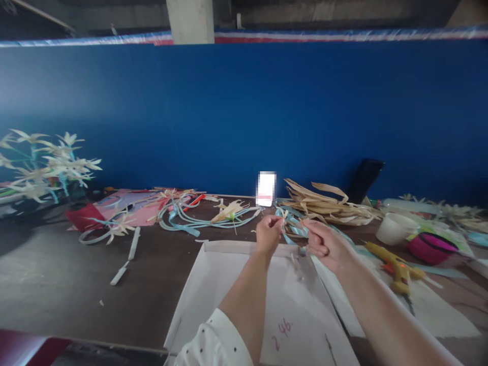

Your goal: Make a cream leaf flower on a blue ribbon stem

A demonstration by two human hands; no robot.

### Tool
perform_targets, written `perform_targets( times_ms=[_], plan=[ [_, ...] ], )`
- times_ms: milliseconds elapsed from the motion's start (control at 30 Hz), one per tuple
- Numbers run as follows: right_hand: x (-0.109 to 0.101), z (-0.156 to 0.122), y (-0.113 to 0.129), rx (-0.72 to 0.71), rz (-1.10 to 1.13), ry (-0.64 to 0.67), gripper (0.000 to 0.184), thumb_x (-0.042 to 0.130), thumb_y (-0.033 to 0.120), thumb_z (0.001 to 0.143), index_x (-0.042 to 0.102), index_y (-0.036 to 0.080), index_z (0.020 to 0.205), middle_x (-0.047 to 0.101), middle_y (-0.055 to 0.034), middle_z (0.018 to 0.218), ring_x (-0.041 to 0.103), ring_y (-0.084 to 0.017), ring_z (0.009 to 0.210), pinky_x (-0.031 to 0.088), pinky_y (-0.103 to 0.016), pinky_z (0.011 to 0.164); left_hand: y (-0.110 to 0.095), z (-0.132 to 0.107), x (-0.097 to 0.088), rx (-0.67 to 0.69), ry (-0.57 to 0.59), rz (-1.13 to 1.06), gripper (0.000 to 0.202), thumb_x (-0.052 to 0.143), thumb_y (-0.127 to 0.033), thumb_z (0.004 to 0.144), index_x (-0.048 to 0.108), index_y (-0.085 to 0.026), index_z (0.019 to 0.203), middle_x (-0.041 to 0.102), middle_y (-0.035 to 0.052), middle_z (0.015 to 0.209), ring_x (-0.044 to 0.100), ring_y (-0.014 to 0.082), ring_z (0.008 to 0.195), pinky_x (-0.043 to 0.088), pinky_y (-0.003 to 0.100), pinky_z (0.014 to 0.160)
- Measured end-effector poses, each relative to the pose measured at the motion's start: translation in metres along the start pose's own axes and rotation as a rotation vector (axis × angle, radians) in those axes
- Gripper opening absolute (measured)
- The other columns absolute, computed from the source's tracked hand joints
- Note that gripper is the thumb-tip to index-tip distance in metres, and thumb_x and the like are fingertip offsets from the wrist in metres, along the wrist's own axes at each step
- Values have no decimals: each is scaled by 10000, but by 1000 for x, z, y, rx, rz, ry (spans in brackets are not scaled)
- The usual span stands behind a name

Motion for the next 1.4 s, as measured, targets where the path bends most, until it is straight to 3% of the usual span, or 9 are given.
perform_targets(
  times_ms=[200,367,533,767,933,1133,1400],
  plan=[
    [21,13,-8,-32,58,72,191,700,303,687,601,152,746,354,98,412,237,-1,326,201,-121,315,5,3,-1,105,-30,30,163,592,-297,710,644,-154,766,577,-6,625,484,75,542,398,183,534],
    [35,16,-22,-43,61,65,214,727,314,659,589,163,722,431,76,506,337,-20,396,279,-129,363,6,1,1,135,-39,4,124,560,-263,739,599,-154,784,578,-5,655,503,86,568,408,199,557],
    [41,15,-27,-98,88,116,198,696,321,696,565,176,663,453,55,531,424,-63,477,380,-169,457,0,-5,1,169,-91,63,86,541,-223,761,579,-154,797,591,17,709,535,106,645,420,216,617],
    [42,10,-26,-107,177,150,172,680,286,723,568,173,657,489,44,568,450,-58,519,414,-161,510,1,-3,0,189,-99,93,117,547,-269,783,563,-155,802,600,35,738,551,124,676,422,240,654],
    [37,9,-28,-91,124,107,168,705,300,693,599,177,733,544,32,645,493,-57,542,412,-146,476,2,-3,-1,212,-101,105,121,541,-274,789,563,-157,814,600,35,770,557,128,709,420,241,680],
    [22,10,-23,-215,159,12,166,707,294,673,598,178,718,581,10,805,418,-24,476,248,-125,309,-2,-3,-4,229,-116,182,78,529,-233,786,550,-158,791,592,35,757,558,135,705,421,248,674],
    [-26,14,-7,-387,331,-328,167,683,247,620,584,192,743,566,46,759,363,-4,423,196,-124,275,0,-7,3,305,-46,260,114,514,-260,804,571,-162,815,589,43,769,543,139,717,415,249,681]
  ],
)
Point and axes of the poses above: each hand's wrist, its own z-axis towards the middle knuckle, its own x-axis out of the palm, y = z × x, the point moved 4 cm from there along z, towards the middle knuckle
